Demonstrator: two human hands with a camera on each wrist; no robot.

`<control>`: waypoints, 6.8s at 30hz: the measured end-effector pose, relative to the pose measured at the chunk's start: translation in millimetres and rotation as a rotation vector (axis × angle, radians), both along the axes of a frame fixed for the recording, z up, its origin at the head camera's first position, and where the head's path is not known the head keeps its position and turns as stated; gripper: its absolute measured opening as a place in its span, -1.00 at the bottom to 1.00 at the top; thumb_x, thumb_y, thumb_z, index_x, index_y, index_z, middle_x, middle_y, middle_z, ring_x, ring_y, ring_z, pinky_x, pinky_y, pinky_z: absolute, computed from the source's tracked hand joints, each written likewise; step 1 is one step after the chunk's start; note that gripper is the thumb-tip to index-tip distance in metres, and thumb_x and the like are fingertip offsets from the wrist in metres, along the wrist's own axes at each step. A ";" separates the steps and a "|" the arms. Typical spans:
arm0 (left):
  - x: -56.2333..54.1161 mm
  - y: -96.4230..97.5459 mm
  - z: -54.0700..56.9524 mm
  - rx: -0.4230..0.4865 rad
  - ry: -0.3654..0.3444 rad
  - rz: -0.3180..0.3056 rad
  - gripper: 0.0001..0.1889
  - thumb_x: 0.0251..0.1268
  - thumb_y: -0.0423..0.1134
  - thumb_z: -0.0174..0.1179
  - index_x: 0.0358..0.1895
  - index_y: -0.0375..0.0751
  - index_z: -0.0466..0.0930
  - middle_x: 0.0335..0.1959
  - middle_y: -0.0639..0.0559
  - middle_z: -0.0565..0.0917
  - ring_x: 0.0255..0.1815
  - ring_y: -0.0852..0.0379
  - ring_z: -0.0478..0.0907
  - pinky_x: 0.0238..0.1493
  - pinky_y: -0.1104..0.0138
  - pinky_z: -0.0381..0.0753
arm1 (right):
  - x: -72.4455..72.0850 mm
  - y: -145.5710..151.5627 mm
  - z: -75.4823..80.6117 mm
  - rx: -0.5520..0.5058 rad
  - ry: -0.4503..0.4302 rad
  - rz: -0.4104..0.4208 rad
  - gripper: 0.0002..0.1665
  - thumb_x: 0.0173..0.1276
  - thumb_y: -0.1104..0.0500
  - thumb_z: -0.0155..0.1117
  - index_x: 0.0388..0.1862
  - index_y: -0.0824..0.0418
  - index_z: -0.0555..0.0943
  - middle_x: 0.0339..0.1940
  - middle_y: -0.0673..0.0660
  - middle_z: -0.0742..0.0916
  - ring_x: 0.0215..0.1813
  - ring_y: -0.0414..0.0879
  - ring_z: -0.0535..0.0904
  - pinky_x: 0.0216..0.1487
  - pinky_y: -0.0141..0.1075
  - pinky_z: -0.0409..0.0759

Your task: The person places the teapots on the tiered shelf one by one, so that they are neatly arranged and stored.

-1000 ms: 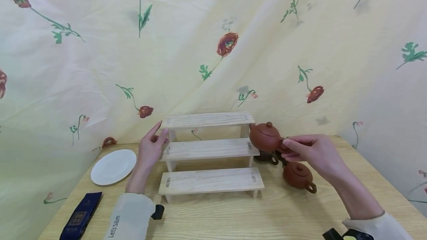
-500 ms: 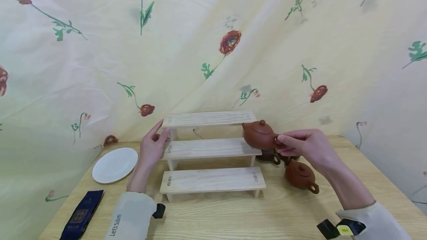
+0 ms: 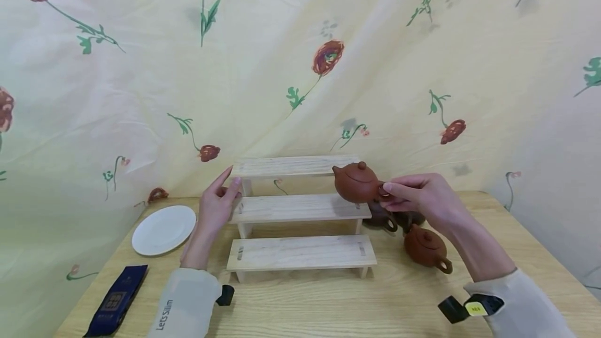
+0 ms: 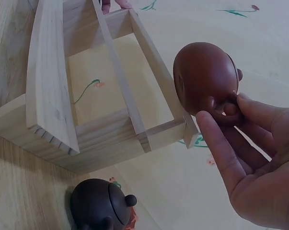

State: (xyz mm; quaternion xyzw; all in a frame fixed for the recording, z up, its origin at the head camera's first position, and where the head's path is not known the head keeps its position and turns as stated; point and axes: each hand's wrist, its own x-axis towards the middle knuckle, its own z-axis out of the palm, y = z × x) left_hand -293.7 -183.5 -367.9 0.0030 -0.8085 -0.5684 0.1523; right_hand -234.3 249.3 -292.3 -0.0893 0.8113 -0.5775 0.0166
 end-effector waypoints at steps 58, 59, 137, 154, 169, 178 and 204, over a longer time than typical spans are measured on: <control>0.1 -1.2 2.9 0.016 0.003 -0.004 -0.41 0.58 0.12 0.21 0.58 0.16 0.42 -0.34 0.02 0.75 -0.38 0.20 0.54 -0.44 0.38 0.40 | -103.7 -159.7 48.6 -0.107 -0.048 0.244 -0.68 0.53 0.21 0.38 0.11 0.42 0.76 -0.15 0.21 0.86 -0.25 -0.05 0.85 -0.08 -0.17 0.80; -0.5 -1.5 2.4 0.020 0.006 -0.007 -0.41 0.57 0.13 0.21 0.58 0.16 0.43 -0.34 0.03 0.75 -0.39 0.21 0.53 -0.45 0.38 0.40 | -104.8 -162.5 48.7 -0.099 -0.048 0.243 -0.68 0.52 0.21 0.38 0.10 0.41 0.76 -0.14 0.22 0.86 -0.25 -0.04 0.85 -0.08 -0.16 0.80; 0.6 0.7 4.7 0.016 -0.022 -0.010 -0.39 0.60 0.09 0.19 0.61 0.11 0.38 -0.26 -0.14 0.78 -0.36 0.19 0.54 -0.42 0.38 0.42 | -117.7 -178.5 56.2 0.094 -0.058 0.187 -0.58 0.56 0.07 0.35 0.28 0.23 0.71 0.23 0.29 0.76 0.01 0.10 0.81 0.00 -0.17 0.79; 3.7 0.4 6.7 0.016 -0.039 -0.007 -0.39 0.60 0.14 0.17 0.61 0.17 0.37 -0.21 -0.14 0.78 -0.38 0.16 0.54 -0.45 0.38 0.42 | -68.5 -69.0 66.2 0.053 0.108 0.059 -0.46 0.58 0.02 0.33 0.32 0.38 0.64 -0.05 -0.03 0.84 -0.04 -0.15 0.81 0.00 -0.29 0.78; 2.7 0.9 4.2 0.029 -0.031 0.006 -0.40 0.59 0.12 0.19 0.60 0.16 0.40 -0.27 -0.09 0.78 -0.39 0.17 0.52 -0.46 0.40 0.41 | -36.3 -11.1 32.2 0.103 0.099 -0.060 -0.46 0.61 0.03 0.29 0.34 0.40 0.61 -0.12 -0.23 0.81 -0.11 -0.30 0.79 -0.05 -0.29 0.79; 2.4 0.6 4.5 0.026 -0.031 0.001 -0.39 0.59 0.13 0.19 0.60 0.14 0.39 -0.29 -0.06 0.77 -0.35 0.18 0.53 -0.41 0.39 0.42 | -19.2 19.0 17.0 0.116 0.089 -0.091 -0.40 0.61 0.01 0.29 0.36 0.45 0.56 -0.18 -0.34 0.80 -0.13 -0.34 0.78 -0.09 -0.31 0.78; 5.5 1.5 6.7 0.013 -0.044 -0.016 -0.36 0.59 0.17 0.17 0.62 0.14 0.36 -0.21 -0.09 0.76 -0.34 0.18 0.51 -0.42 0.40 0.42 | 44.5 95.8 -64.4 -0.002 -0.050 -0.193 -0.83 0.52 0.20 0.40 -0.03 0.01 0.84 -0.17 -0.27 0.82 -0.15 -0.26 0.80 -0.14 -0.23 0.80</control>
